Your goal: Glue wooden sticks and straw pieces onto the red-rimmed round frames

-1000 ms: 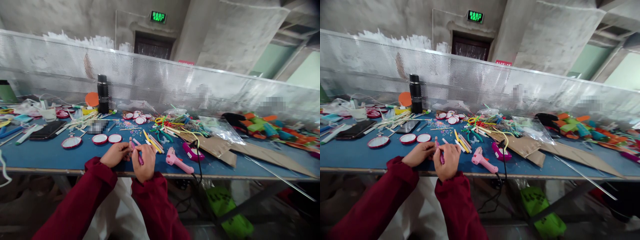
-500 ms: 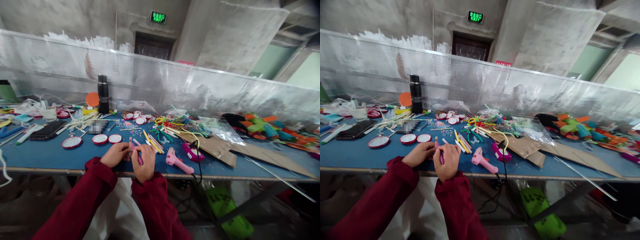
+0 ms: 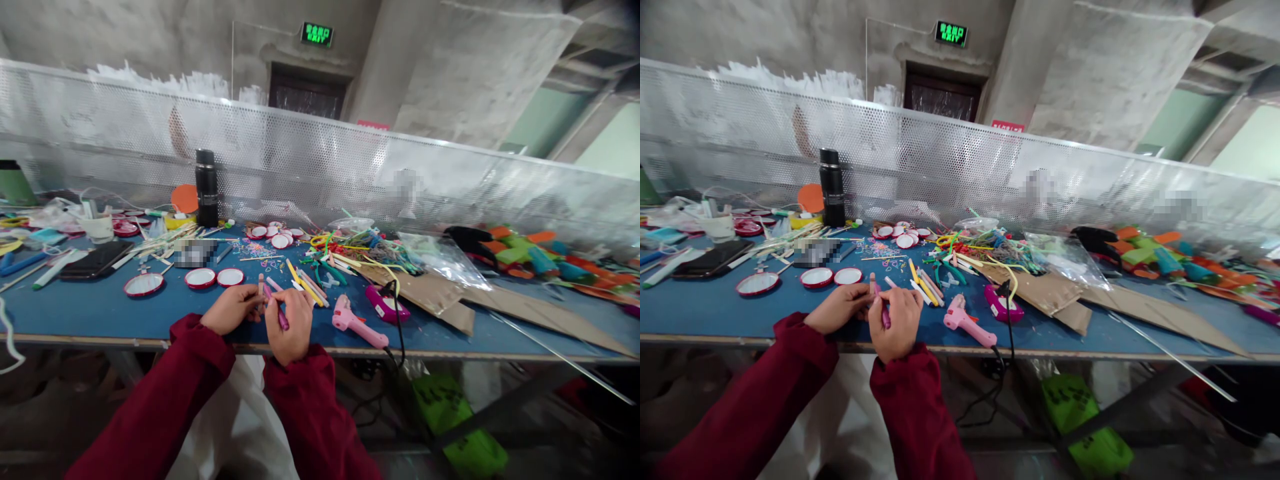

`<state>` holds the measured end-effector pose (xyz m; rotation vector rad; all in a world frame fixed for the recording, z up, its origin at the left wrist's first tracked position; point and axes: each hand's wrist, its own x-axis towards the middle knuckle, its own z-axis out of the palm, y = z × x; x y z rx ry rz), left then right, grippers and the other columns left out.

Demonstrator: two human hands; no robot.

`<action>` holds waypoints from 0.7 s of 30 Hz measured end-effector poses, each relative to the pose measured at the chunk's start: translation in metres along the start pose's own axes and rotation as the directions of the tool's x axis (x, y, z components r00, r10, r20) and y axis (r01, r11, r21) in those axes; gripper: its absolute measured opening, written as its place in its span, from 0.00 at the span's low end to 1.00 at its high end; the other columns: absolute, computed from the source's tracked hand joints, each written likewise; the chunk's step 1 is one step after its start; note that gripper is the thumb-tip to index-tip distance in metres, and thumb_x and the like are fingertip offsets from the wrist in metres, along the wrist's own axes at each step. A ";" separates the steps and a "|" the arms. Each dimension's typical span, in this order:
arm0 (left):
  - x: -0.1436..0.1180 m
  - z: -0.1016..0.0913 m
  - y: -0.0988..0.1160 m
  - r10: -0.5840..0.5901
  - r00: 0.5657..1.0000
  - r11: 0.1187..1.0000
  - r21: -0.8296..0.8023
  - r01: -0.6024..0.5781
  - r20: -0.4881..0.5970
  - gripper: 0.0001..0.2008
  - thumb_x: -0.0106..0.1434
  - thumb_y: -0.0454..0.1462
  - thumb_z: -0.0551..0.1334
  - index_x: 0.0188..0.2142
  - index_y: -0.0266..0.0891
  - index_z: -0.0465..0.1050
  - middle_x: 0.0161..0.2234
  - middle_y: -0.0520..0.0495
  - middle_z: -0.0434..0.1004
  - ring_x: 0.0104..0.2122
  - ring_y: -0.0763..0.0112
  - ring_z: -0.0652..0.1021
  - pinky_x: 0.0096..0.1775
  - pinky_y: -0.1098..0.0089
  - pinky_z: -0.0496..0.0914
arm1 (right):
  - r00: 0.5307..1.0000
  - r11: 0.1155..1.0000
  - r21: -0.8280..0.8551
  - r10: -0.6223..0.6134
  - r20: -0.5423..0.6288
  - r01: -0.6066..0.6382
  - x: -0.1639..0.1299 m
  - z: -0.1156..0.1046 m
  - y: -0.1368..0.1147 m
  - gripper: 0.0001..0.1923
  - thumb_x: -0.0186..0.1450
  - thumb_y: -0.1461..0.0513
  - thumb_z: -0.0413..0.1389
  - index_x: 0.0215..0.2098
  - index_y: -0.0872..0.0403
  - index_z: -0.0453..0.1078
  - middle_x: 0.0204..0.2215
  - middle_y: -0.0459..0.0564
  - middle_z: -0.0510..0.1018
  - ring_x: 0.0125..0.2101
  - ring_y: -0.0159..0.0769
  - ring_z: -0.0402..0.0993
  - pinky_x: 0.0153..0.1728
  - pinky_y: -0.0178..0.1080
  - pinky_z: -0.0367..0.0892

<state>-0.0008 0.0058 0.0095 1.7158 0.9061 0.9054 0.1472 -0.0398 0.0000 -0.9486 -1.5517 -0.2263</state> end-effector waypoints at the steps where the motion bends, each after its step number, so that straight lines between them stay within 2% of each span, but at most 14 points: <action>1: 0.000 0.000 0.000 0.001 1.000 1.000 0.004 -0.001 -0.005 0.17 0.61 0.50 0.62 0.31 0.37 0.69 0.27 0.51 0.74 0.24 0.73 0.75 0.29 0.71 0.71 | 1.000 1.000 0.007 -0.011 0.005 0.011 0.000 0.000 0.000 0.05 0.68 0.63 0.51 0.33 0.52 0.65 0.28 0.47 0.75 0.33 0.37 0.70 0.43 0.45 0.60; 9: 0.000 0.000 -0.002 -0.005 1.000 1.000 -0.008 0.005 0.005 0.17 0.62 0.49 0.61 0.32 0.37 0.70 0.27 0.51 0.74 0.24 0.73 0.75 0.30 0.71 0.71 | 1.000 1.000 -0.022 0.006 -0.008 -0.006 -0.001 0.000 0.000 0.04 0.67 0.63 0.51 0.33 0.52 0.66 0.28 0.47 0.75 0.33 0.38 0.69 0.43 0.45 0.60; 14: 0.000 0.000 -0.001 -0.009 1.000 1.000 -0.008 0.009 -0.006 0.17 0.61 0.50 0.62 0.31 0.37 0.69 0.26 0.53 0.72 0.24 0.73 0.75 0.30 0.72 0.70 | 0.999 1.000 -0.008 -0.023 0.029 0.024 0.000 0.000 0.000 0.04 0.67 0.63 0.51 0.34 0.52 0.66 0.28 0.47 0.75 0.33 0.37 0.69 0.43 0.44 0.60; 18: 0.000 0.000 0.000 -0.020 1.000 1.000 -0.016 0.020 -0.004 0.19 0.60 0.52 0.63 0.31 0.37 0.70 0.27 0.51 0.74 0.24 0.73 0.75 0.29 0.71 0.70 | 1.000 0.999 -0.034 -0.001 -0.006 0.001 -0.001 0.000 0.001 0.04 0.67 0.63 0.51 0.33 0.52 0.66 0.28 0.47 0.75 0.33 0.37 0.69 0.44 0.44 0.60; 21: 0.001 0.000 -0.001 -0.014 1.000 1.000 -0.001 0.014 -0.004 0.19 0.61 0.52 0.62 0.31 0.37 0.70 0.27 0.51 0.74 0.25 0.72 0.76 0.30 0.71 0.71 | 1.000 0.999 -0.014 -0.029 -0.001 0.029 -0.001 0.000 0.001 0.04 0.67 0.64 0.51 0.34 0.52 0.66 0.28 0.47 0.75 0.33 0.37 0.69 0.44 0.44 0.60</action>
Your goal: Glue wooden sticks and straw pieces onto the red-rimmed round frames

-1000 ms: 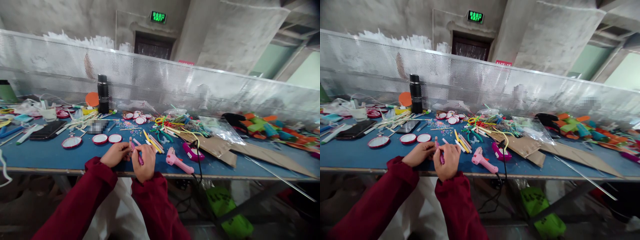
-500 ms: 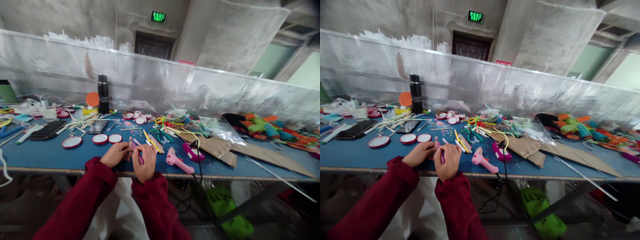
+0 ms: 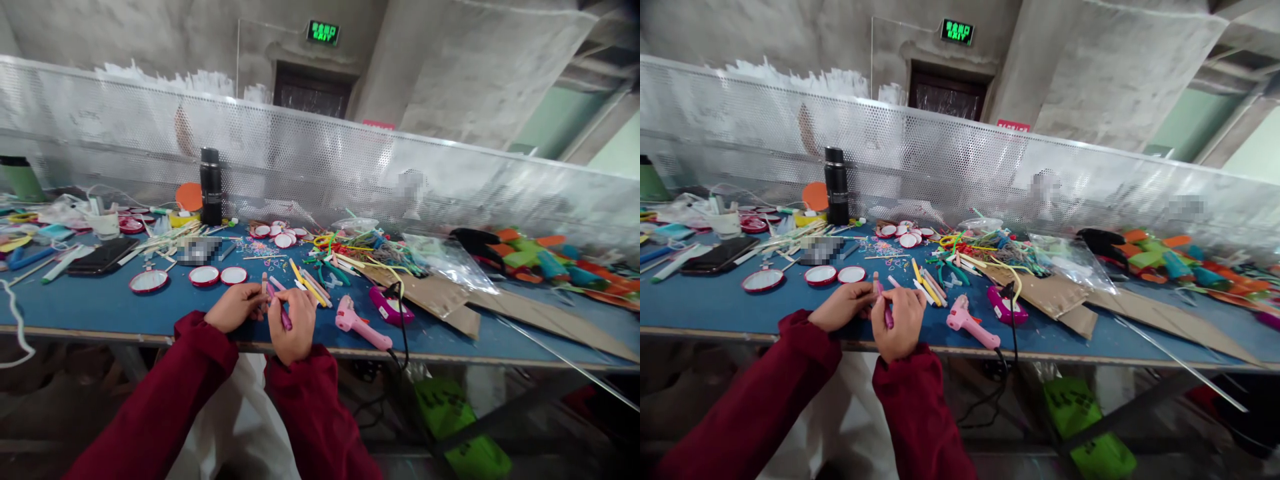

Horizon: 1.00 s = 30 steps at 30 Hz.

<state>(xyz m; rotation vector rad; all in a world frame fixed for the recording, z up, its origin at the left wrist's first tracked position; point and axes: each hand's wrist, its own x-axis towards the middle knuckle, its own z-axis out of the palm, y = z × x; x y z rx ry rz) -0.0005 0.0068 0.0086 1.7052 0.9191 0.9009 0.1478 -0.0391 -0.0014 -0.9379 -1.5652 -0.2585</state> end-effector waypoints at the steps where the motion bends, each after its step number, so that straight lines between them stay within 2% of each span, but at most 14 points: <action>1: 0.000 0.000 0.000 0.001 1.000 1.000 0.007 -0.001 -0.002 0.19 0.62 0.52 0.61 0.30 0.37 0.70 0.26 0.51 0.74 0.25 0.72 0.76 0.30 0.71 0.70 | 1.000 1.000 0.004 -0.009 0.007 0.009 0.000 0.000 0.000 0.03 0.67 0.64 0.52 0.34 0.52 0.66 0.28 0.47 0.75 0.33 0.37 0.69 0.44 0.44 0.60; 8: 0.000 -0.001 -0.002 -0.004 1.000 0.999 -0.035 0.005 0.004 0.21 0.61 0.54 0.62 0.32 0.37 0.71 0.28 0.49 0.76 0.25 0.71 0.77 0.29 0.71 0.71 | 0.998 0.997 -0.040 0.058 -0.016 -0.059 0.000 0.001 0.001 0.05 0.67 0.63 0.51 0.32 0.52 0.66 0.27 0.47 0.74 0.31 0.38 0.70 0.43 0.45 0.60; 19: -0.003 0.001 0.008 -0.006 1.000 1.000 -0.006 0.006 -0.012 0.20 0.62 0.53 0.60 0.31 0.37 0.68 0.28 0.51 0.73 0.24 0.74 0.76 0.25 0.74 0.68 | 0.998 1.000 -0.021 -0.005 -0.060 0.003 0.000 0.000 0.000 0.01 0.64 0.64 0.54 0.36 0.52 0.66 0.27 0.46 0.75 0.32 0.37 0.72 0.45 0.46 0.62; 30: -0.001 0.000 0.000 0.009 1.000 1.000 0.001 -0.009 -0.009 0.16 0.62 0.49 0.61 0.31 0.37 0.69 0.27 0.51 0.74 0.24 0.73 0.76 0.27 0.73 0.70 | 1.000 1.000 0.023 -0.014 0.011 0.014 0.000 0.000 0.000 0.02 0.66 0.63 0.53 0.35 0.52 0.67 0.29 0.46 0.77 0.34 0.37 0.74 0.46 0.46 0.61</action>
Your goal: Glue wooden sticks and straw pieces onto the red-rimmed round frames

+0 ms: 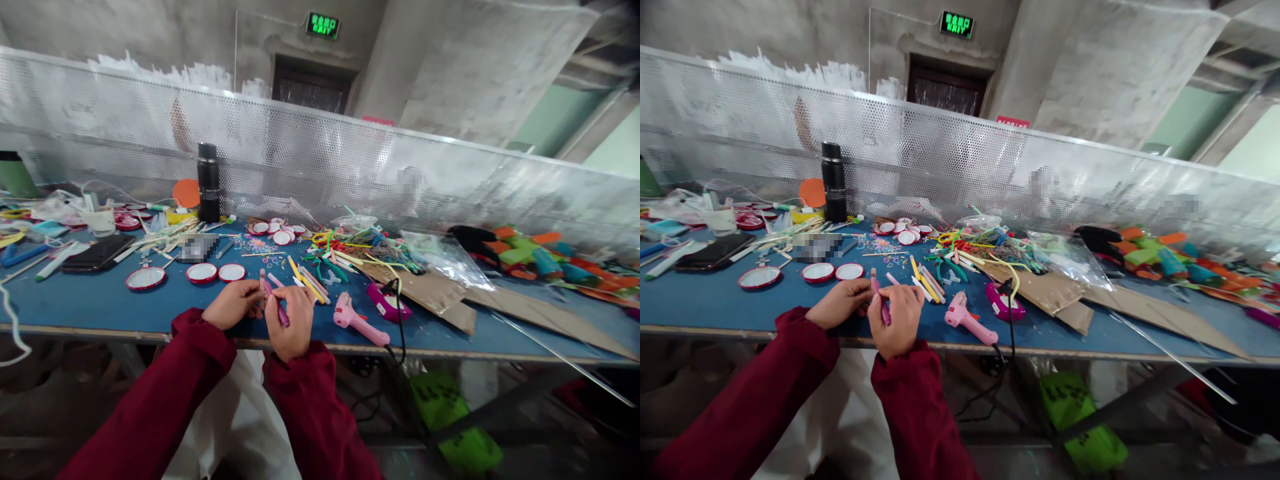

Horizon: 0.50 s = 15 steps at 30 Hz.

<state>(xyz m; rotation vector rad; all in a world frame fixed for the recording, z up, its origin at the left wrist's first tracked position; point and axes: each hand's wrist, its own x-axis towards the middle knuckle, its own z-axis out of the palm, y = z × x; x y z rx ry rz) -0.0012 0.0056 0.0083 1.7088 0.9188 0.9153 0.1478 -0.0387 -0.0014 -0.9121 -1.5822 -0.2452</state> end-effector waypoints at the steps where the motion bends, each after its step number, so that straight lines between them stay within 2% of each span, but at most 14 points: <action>1: 0.000 0.000 0.000 0.000 1.000 1.000 0.000 0.000 -0.002 0.16 0.62 0.49 0.61 0.31 0.37 0.69 0.27 0.51 0.74 0.24 0.74 0.76 0.27 0.73 0.70 | 1.000 1.000 0.000 0.001 0.002 -0.001 0.000 0.000 0.000 0.02 0.66 0.63 0.53 0.35 0.52 0.67 0.29 0.47 0.77 0.34 0.37 0.74 0.46 0.45 0.61; 15: -0.001 0.002 0.004 -0.006 1.000 1.000 -0.003 0.006 -0.002 0.17 0.60 0.50 0.62 0.30 0.38 0.68 0.25 0.52 0.72 0.24 0.73 0.74 0.28 0.72 0.71 | 1.000 1.000 -0.014 -0.001 0.018 0.002 0.002 0.000 -0.001 0.03 0.67 0.63 0.53 0.35 0.52 0.67 0.29 0.46 0.77 0.34 0.37 0.73 0.45 0.45 0.60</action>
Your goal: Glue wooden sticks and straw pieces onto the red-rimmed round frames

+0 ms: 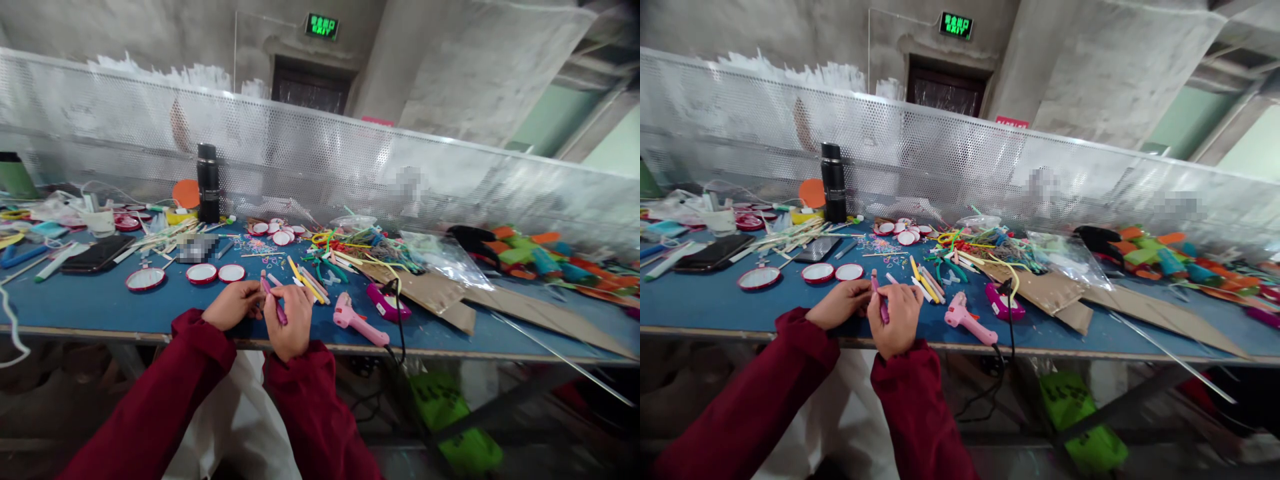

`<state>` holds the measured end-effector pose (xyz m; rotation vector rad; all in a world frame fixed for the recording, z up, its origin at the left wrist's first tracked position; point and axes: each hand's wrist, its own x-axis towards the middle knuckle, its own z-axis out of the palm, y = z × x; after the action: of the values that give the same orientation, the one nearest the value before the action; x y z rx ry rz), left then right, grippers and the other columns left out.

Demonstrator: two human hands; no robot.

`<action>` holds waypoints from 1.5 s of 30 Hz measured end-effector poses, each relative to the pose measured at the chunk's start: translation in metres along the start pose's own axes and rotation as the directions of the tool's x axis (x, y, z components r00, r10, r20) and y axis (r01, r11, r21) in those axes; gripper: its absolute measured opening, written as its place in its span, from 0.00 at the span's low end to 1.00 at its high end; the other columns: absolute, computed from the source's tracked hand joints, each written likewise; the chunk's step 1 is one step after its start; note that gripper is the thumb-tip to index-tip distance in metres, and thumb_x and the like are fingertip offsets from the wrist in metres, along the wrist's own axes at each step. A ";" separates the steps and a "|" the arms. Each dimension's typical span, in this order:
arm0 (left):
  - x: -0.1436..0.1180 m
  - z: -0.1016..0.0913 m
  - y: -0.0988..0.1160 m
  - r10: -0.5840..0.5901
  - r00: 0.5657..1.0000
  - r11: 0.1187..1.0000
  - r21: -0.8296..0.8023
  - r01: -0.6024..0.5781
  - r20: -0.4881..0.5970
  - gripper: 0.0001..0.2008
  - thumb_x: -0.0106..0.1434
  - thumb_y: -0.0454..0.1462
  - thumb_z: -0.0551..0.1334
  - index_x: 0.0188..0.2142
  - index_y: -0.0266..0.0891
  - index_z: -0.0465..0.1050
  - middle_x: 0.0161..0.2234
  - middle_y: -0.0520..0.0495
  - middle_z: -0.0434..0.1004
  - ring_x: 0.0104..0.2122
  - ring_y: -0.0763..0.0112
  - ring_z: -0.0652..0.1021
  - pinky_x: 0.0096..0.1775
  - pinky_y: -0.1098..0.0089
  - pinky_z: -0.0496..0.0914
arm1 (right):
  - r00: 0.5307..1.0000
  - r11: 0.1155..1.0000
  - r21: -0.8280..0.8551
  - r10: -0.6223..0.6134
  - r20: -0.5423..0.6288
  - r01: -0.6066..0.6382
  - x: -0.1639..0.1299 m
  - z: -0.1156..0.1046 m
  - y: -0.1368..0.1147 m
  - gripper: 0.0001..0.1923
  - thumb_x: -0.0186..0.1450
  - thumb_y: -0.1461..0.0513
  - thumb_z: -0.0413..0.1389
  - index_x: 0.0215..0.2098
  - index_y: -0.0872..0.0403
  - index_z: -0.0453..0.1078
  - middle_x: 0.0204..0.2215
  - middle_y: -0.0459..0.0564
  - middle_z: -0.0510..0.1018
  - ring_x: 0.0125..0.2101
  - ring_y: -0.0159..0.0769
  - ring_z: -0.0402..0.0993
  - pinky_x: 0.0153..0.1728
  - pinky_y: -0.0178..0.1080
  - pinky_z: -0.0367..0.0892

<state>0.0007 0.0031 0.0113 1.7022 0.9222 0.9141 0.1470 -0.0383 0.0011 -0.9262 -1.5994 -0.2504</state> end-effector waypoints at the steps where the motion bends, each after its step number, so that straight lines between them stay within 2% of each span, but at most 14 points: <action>1: 0.000 0.000 0.000 0.001 1.000 1.000 -0.001 -0.001 -0.003 0.17 0.60 0.50 0.62 0.30 0.38 0.68 0.25 0.52 0.71 0.23 0.73 0.74 0.28 0.72 0.71 | 1.000 1.000 0.001 -0.001 0.004 0.001 0.000 0.000 0.000 0.03 0.67 0.63 0.53 0.35 0.52 0.67 0.29 0.46 0.77 0.34 0.37 0.73 0.45 0.45 0.60; 18: -0.001 0.000 0.002 -0.001 1.000 1.000 0.007 0.001 0.003 0.17 0.60 0.50 0.63 0.31 0.37 0.69 0.26 0.51 0.73 0.23 0.73 0.75 0.28 0.72 0.71 | 1.000 1.000 0.011 0.005 -0.007 -0.005 0.000 -0.002 -0.001 0.03 0.67 0.64 0.52 0.35 0.52 0.67 0.30 0.47 0.78 0.35 0.37 0.73 0.45 0.45 0.60; 26: 0.001 -0.001 -0.001 -0.015 1.000 0.999 -0.033 0.015 0.010 0.19 0.60 0.52 0.64 0.31 0.37 0.69 0.27 0.52 0.74 0.23 0.73 0.76 0.28 0.73 0.70 | 0.998 0.999 -0.017 0.049 -0.039 -0.050 -0.002 -0.001 0.001 0.03 0.67 0.63 0.52 0.35 0.52 0.67 0.30 0.47 0.77 0.35 0.37 0.71 0.46 0.45 0.60; 45: 0.001 -0.001 -0.003 -0.008 1.000 1.000 -0.014 0.008 0.009 0.18 0.62 0.51 0.61 0.32 0.37 0.69 0.28 0.51 0.75 0.24 0.74 0.76 0.28 0.73 0.71 | 0.999 0.999 -0.025 0.048 -0.007 -0.048 -0.002 -0.001 0.000 0.04 0.67 0.63 0.52 0.34 0.53 0.67 0.29 0.47 0.76 0.34 0.36 0.73 0.47 0.45 0.60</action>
<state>-0.0007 0.0054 0.0089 1.6880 0.9142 0.9051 0.1477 -0.0401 -0.0006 -0.9808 -1.5696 -0.2403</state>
